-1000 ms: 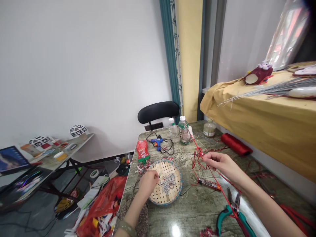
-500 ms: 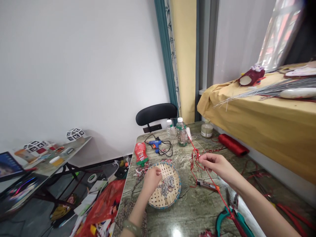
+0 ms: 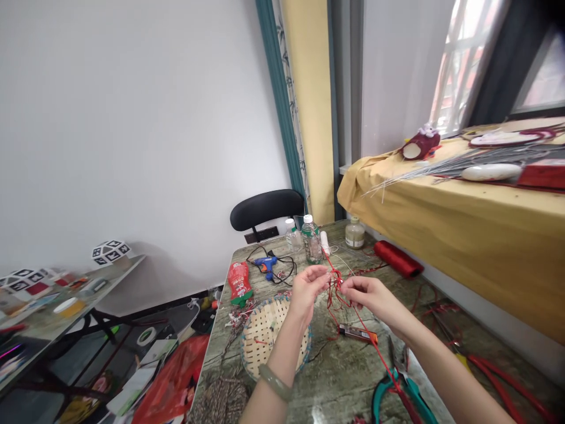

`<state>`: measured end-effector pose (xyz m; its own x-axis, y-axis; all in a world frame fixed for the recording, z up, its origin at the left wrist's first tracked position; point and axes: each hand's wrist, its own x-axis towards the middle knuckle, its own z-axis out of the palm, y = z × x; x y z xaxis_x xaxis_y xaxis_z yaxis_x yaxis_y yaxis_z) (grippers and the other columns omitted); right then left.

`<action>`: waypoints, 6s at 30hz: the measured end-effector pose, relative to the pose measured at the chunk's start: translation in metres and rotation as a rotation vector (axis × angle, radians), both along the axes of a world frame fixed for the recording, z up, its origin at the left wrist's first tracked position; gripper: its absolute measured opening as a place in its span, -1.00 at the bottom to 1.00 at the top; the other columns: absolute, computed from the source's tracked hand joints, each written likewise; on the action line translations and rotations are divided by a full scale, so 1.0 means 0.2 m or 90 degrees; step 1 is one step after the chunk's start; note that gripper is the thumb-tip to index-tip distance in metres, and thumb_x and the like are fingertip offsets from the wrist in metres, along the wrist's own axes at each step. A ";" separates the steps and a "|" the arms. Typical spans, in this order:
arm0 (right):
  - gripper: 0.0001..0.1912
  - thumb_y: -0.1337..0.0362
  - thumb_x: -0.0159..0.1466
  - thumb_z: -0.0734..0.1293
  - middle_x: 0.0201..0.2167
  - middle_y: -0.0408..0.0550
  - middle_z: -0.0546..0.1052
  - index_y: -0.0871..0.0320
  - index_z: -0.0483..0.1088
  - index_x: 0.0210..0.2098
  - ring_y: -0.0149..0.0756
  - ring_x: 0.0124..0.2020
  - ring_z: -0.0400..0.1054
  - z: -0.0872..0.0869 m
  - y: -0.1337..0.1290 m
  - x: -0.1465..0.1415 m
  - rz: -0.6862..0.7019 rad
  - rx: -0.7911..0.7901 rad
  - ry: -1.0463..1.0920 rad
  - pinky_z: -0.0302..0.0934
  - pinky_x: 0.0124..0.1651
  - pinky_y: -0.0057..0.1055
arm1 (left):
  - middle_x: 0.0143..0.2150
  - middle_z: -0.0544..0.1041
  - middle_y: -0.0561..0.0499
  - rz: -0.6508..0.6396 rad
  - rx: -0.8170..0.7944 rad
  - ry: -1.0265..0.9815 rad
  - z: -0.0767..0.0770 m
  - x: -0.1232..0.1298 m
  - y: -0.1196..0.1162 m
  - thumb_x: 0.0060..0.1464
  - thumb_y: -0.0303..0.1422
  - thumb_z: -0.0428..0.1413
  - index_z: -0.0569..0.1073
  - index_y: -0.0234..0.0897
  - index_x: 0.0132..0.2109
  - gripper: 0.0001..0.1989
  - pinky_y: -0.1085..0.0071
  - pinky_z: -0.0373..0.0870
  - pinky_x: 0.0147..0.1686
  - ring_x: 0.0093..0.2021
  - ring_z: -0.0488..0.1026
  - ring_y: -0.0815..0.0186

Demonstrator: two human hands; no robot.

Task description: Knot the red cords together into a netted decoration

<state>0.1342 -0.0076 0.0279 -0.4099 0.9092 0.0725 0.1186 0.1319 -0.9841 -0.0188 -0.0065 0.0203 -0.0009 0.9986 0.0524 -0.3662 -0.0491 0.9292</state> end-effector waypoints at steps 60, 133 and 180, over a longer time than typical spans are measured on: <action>-0.85 0.24 -0.03 0.36 -0.58 -0.18 0.43 0.19 0.42 -0.47 -0.51 -0.61 0.23 -0.07 0.03 0.02 -0.034 -0.257 0.216 0.20 -0.47 -0.55 | -0.43 0.52 -0.06 0.068 -0.031 -0.106 -0.08 0.17 -0.03 -0.33 -0.42 0.23 0.45 -0.39 -0.40 -0.77 0.42 0.30 -0.31 -0.40 0.44 0.34; -0.88 0.31 0.15 0.18 -0.48 -0.12 0.40 0.13 0.35 -0.41 -0.39 -0.49 0.27 -0.01 -0.03 0.05 -0.241 0.475 -0.354 0.16 -0.40 -0.49 | -0.49 0.46 -0.01 -0.004 -0.108 -0.262 -0.11 0.17 -0.10 -0.25 -0.43 0.21 0.44 -0.42 -0.36 -0.79 0.62 0.25 -0.54 -0.53 0.34 0.51; -0.81 0.23 0.16 0.18 -0.31 -0.08 0.41 0.09 0.32 -0.25 -0.37 -0.39 0.34 -0.02 -0.11 0.05 -0.256 0.551 -0.392 0.21 -0.41 -0.52 | -0.45 0.51 -0.08 0.038 -0.109 -0.099 -0.03 0.17 -0.10 -0.30 -0.34 0.22 0.52 -0.41 -0.37 -0.73 0.51 0.27 -0.47 -0.51 0.36 0.43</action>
<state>0.1441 -0.0301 0.0239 -0.2828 0.7258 0.6271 0.7383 0.5820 -0.3407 0.0153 -0.0268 0.0134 -0.0557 0.9909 -0.1224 -0.5067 0.0775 0.8586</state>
